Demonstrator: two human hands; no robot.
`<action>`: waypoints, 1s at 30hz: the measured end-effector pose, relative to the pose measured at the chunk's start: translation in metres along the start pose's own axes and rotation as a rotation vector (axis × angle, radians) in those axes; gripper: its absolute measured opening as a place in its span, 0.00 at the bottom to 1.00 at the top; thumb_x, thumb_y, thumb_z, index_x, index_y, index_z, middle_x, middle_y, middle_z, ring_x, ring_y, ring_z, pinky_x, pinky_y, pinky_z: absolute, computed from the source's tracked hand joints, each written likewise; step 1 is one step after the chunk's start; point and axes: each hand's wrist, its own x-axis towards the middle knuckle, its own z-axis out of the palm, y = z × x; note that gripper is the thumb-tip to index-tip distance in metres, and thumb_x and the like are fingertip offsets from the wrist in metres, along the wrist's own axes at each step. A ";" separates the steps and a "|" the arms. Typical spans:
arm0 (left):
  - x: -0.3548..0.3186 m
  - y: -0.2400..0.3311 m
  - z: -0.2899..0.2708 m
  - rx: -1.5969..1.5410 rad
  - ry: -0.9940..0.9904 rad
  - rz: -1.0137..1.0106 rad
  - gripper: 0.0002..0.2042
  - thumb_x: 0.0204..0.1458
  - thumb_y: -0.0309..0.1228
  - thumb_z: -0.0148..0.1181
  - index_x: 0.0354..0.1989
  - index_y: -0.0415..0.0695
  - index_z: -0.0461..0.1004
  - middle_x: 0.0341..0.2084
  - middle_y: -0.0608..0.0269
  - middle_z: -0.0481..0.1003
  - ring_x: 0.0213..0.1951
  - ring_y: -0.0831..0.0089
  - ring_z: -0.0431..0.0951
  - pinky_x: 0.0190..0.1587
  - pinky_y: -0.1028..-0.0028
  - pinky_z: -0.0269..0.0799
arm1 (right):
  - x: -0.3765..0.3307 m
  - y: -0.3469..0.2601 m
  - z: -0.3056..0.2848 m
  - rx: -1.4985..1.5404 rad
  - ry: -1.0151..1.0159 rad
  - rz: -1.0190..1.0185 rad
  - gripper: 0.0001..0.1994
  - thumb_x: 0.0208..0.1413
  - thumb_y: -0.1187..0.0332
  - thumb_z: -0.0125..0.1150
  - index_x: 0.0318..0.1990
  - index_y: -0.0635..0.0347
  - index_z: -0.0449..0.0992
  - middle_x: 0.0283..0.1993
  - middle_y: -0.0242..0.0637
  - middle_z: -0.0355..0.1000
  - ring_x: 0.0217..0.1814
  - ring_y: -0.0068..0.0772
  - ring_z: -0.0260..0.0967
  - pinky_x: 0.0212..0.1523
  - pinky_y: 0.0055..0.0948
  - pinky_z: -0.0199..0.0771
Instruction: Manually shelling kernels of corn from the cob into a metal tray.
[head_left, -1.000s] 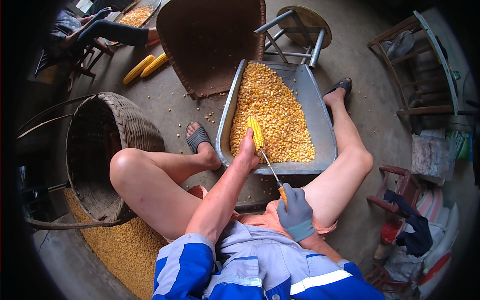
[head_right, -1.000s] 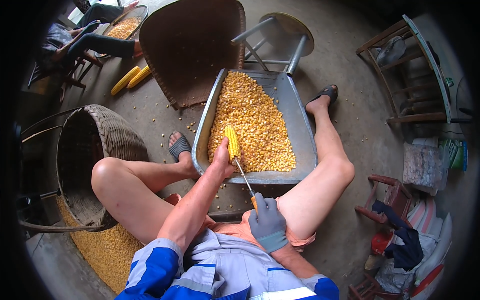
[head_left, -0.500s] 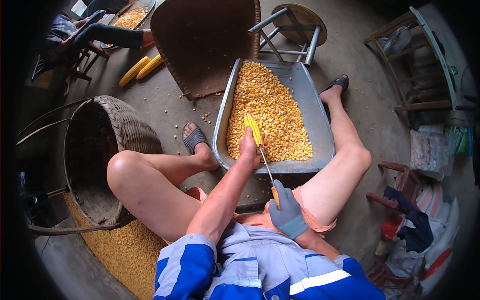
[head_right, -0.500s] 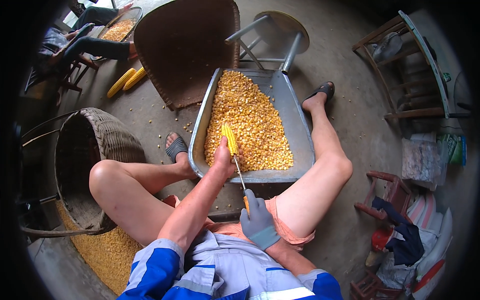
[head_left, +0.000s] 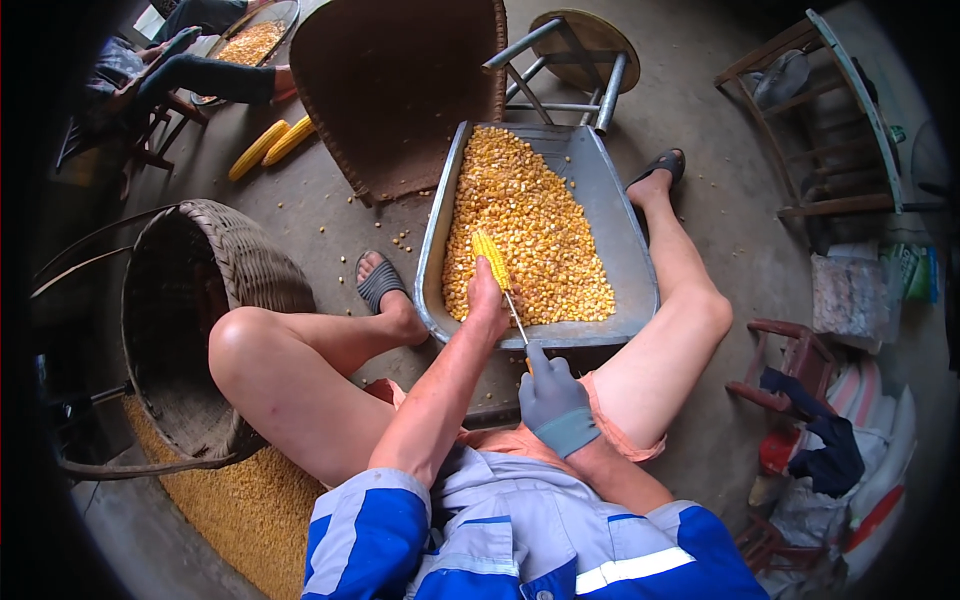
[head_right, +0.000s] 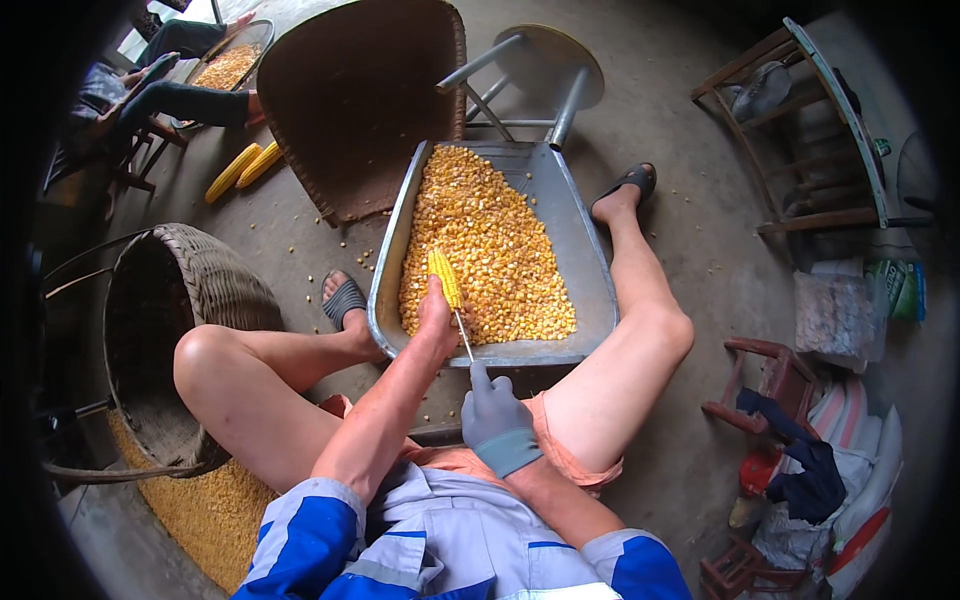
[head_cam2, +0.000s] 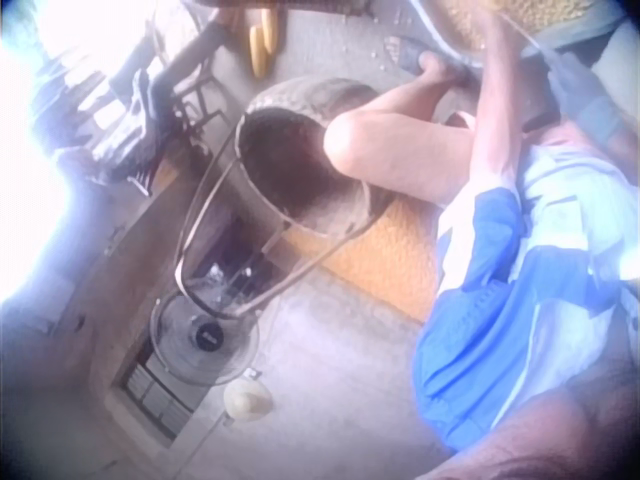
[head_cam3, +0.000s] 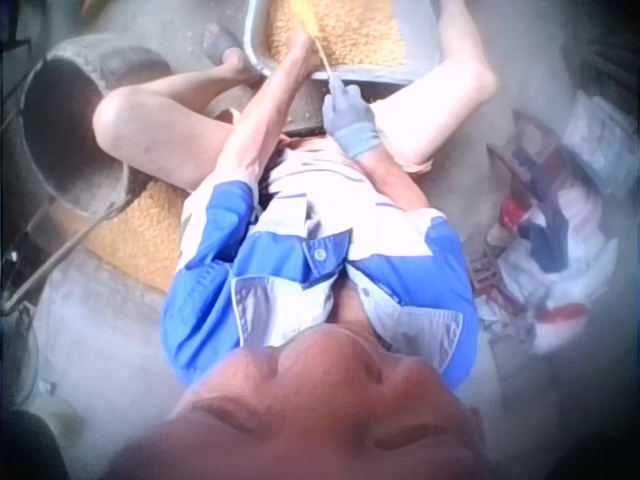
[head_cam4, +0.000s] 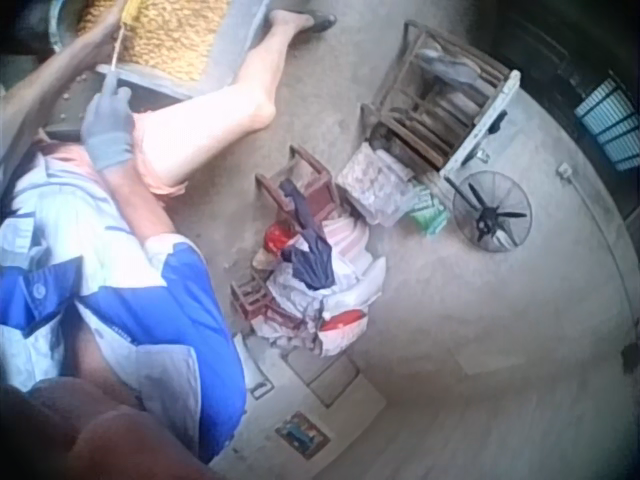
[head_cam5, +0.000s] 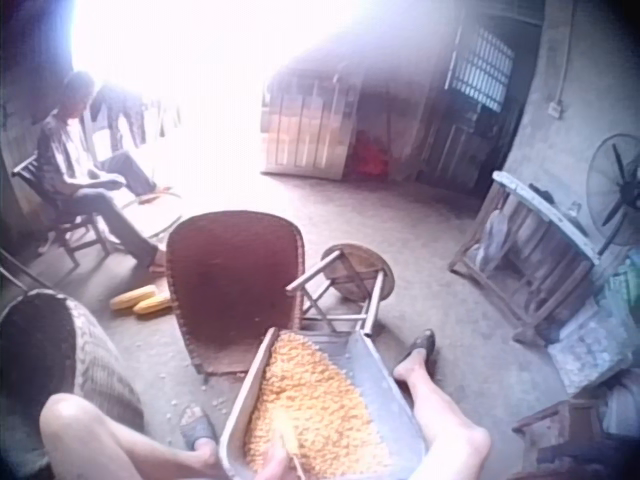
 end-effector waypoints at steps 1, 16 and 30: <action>0.003 -0.001 -0.003 0.016 -0.006 0.042 0.22 0.61 0.52 0.35 0.40 0.44 0.66 0.22 0.61 0.69 0.21 0.68 0.71 0.20 0.67 0.69 | 0.006 0.000 0.005 0.002 0.000 -0.004 0.23 0.52 0.66 0.52 0.58 0.57 0.62 0.33 0.51 0.66 0.29 0.54 0.68 0.28 0.47 0.70; 0.025 -0.008 -0.009 0.018 -0.029 0.017 0.23 0.62 0.52 0.32 0.36 0.44 0.66 0.20 0.61 0.69 0.18 0.70 0.69 0.19 0.68 0.67 | 0.023 0.013 -0.011 0.189 0.034 -0.065 0.21 0.51 0.66 0.53 0.54 0.58 0.65 0.40 0.55 0.70 0.39 0.58 0.69 0.40 0.49 0.70; 0.017 -0.002 -0.012 0.039 0.039 0.006 0.21 0.61 0.49 0.37 0.42 0.41 0.65 0.24 0.58 0.70 0.24 0.67 0.72 0.27 0.65 0.71 | 0.056 -0.011 -0.007 0.111 -0.054 0.050 0.20 0.51 0.66 0.50 0.52 0.58 0.65 0.36 0.57 0.70 0.38 0.59 0.69 0.41 0.52 0.69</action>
